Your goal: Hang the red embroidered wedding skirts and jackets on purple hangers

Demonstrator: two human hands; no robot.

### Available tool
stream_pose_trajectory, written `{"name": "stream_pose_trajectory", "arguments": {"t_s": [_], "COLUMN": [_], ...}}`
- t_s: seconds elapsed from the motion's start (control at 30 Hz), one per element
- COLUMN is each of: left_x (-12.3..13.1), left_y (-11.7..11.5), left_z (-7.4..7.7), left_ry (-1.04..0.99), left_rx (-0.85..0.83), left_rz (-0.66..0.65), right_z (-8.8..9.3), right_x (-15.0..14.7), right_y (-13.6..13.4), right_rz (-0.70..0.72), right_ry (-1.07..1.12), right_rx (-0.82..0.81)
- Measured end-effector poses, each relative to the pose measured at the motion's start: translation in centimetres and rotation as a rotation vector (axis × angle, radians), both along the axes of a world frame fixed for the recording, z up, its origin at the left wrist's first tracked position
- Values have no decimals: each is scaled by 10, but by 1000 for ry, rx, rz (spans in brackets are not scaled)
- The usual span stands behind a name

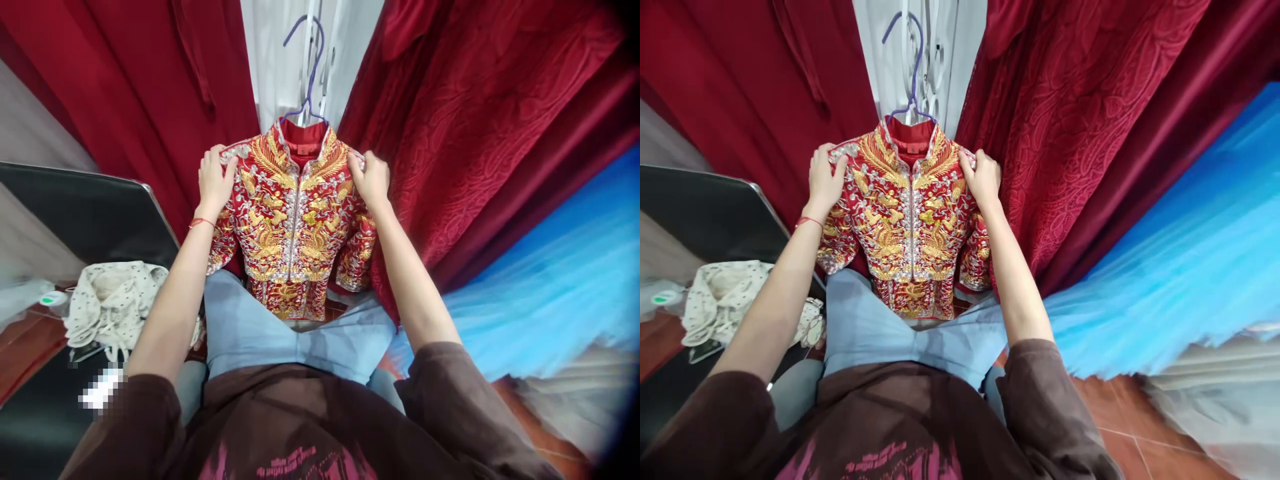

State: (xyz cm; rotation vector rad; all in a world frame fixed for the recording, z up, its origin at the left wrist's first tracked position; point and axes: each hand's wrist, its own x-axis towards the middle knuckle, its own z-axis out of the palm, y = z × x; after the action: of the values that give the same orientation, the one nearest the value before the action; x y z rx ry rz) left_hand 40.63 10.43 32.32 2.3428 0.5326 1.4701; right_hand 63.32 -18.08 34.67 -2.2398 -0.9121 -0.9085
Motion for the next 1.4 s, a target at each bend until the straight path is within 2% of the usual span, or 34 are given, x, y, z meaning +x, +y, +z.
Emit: {"name": "stream_pose_trajectory", "arguments": {"t_s": [0.33, 0.63, 0.93, 1.03, 1.1, 1.17, 1.2, 1.3, 1.37, 1.4], "left_x": [0, -11, -12, -15, -24, -43, -58, -120, -169, -192], "left_y": [-9, -27, -21, -29, -47, -79, -100, -170, -213, -230], "left_z": [-11, 4, 13, 17, 23, 32, 37, 52, 53, 49], "left_ry": [40, 184, 195, 229, 266, 280, 264, 88, -28, -28], "left_rx": [-13, -10, -58, -69, -47, 7, 44, 107, 184, 230], "left_rz": [137, 172, 157, 175, 203, 192, 141, -234, -535, -630], "right_z": [-3, 2, 5, 4, 3, 1, 0, -4, -6, -7], "right_x": [7, 12, 9, 11, 12, 14, 15, 20, 24, 25], "right_y": [6, 4, 4, 3, 2, 1, 1, 0, 0, 0], "right_rz": [9, 52, 48, 55, 70, 95, 109, 150, 178, 190], "right_ry": [-14, 48, 41, 31, 24, 18, 15, -9, -27, -32], "right_rx": [34, -131, -176, -158, -136, -114, -104, -67, -40, -29]}}
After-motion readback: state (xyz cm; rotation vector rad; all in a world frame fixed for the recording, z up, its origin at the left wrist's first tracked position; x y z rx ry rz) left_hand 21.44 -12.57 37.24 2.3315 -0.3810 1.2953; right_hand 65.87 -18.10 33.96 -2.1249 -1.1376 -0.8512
